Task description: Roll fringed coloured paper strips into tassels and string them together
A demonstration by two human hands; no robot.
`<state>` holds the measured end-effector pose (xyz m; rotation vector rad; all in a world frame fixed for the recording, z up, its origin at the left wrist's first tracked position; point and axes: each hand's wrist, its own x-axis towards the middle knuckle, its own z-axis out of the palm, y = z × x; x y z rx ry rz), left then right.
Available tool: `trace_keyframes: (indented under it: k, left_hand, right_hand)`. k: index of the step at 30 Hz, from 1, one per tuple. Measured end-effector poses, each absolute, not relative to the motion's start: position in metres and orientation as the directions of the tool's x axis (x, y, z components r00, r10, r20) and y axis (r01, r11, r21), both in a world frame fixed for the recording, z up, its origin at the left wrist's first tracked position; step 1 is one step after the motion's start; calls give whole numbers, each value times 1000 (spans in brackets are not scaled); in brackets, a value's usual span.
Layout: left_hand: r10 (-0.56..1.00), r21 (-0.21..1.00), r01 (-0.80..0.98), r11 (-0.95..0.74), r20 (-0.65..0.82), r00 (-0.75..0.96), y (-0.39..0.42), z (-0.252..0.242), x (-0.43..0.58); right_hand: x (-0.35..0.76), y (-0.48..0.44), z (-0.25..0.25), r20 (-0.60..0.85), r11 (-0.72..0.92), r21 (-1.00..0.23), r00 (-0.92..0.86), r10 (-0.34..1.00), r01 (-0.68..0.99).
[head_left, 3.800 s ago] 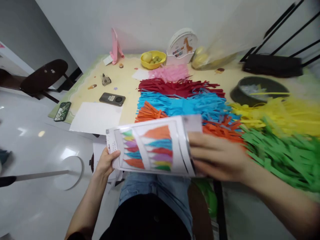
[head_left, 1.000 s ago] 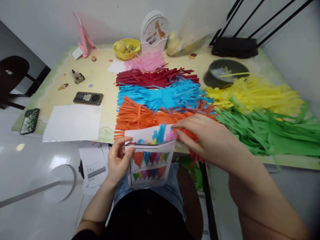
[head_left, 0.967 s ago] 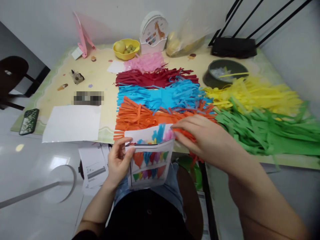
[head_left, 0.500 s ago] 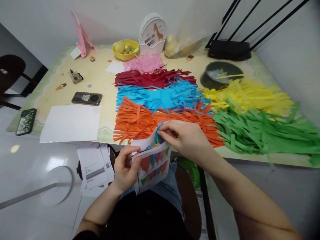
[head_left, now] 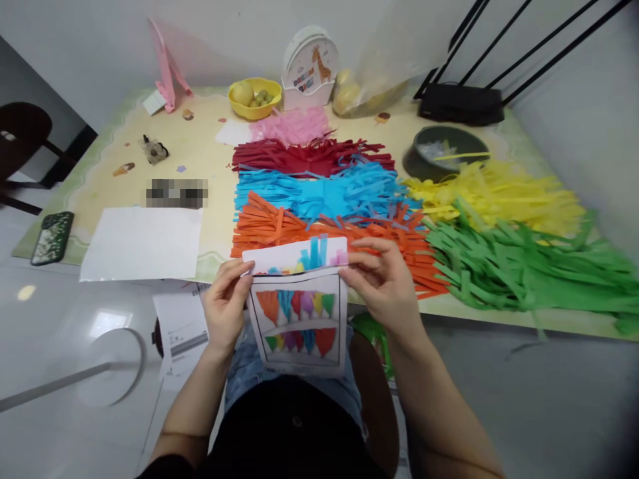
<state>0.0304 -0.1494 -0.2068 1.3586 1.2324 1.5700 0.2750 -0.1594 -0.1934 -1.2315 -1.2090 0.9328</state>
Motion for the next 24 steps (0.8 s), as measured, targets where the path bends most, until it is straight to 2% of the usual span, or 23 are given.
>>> trace_keyframes:
  k: [5,11,14,16,18,20,22,24]
  left_hand:
    - [953,975,7,-223,219,-209,-140,-204,28]
    - [983,983,-38,-180,179,-39,-133,-197,20]
    - [988,988,-32,-151,150,-24,-131,-196,17]
    - [985,985,-28,-168,168,-28,-131,-197,18]
    - [980,980,-32,-196,196,-23,-133,-196,20]
    - [976,976,-27,-217,217,-4,-136,-194,23]
    - [974,974,-10,-226,226,25,-139,-191,26]
    - [974,975,6,-220,220,58,-142,-188,30]
  right_hand:
    - [280,-164,-191,192,151,-927,90,977,344]
    - [280,-163,-191,199,163,-926,76,977,341]
    - [280,-162,-195,167,125,-930,95,981,346]
    - [282,-162,-194,195,138,-909,108,975,394]
    - [285,-161,-188,283,207,-840,80,956,501]
    - [288,-158,-178,350,291,-726,-29,936,623]
    - [288,-153,-166,340,374,-605,-196,920,703]
    - [285,-143,-154,269,452,-524,-363,892,722]
